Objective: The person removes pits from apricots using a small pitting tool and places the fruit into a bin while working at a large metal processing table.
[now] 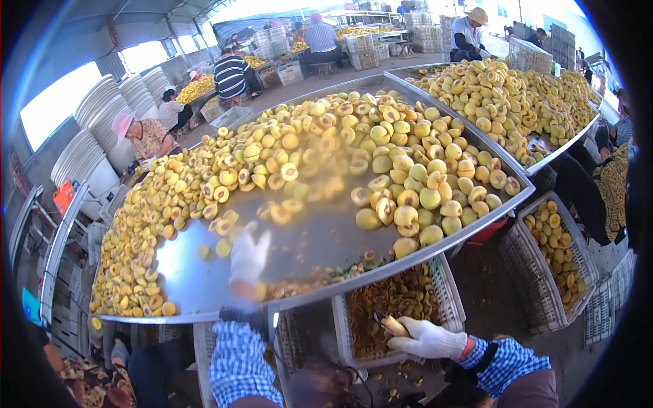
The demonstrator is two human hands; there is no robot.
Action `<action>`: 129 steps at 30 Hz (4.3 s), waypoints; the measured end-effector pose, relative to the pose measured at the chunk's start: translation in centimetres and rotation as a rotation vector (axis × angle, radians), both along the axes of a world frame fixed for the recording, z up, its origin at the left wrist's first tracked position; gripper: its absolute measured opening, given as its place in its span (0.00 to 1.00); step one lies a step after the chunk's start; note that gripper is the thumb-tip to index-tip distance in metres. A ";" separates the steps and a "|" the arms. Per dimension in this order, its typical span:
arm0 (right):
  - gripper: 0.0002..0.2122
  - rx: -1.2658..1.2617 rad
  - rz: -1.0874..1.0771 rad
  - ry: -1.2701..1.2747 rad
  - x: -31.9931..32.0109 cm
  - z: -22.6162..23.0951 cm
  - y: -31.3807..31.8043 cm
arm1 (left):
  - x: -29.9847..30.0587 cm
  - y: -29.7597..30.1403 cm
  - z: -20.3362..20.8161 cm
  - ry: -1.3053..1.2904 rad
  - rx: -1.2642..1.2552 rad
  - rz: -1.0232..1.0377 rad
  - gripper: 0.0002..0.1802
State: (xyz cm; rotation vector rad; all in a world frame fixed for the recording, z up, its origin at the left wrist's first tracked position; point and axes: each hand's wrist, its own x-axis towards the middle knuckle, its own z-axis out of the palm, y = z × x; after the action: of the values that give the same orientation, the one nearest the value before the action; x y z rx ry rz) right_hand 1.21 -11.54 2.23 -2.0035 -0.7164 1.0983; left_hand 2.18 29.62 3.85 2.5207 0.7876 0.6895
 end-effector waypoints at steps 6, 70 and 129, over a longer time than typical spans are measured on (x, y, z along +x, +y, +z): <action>0.24 -0.116 -0.052 0.097 3.3 1.8 0.4 | 12.0 4.9 -2.3 0.266 0.097 0.132 0.35; 0.21 0.259 -0.327 0.071 -2.6 3.2 -0.3 | -5.0 -26.3 -0.4 -0.513 -1.594 -0.451 0.32; 0.07 0.512 -0.274 0.885 -3.1 -1.2 -2.8 | -3.8 -30.1 -1.1 -0.211 -1.543 -0.248 0.27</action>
State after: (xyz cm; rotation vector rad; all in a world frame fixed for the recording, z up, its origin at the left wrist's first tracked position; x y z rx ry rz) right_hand -1.91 -14.39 1.03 -0.9874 -0.1996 1.3067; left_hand -1.61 -0.49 2.76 1.0692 0.5322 0.0881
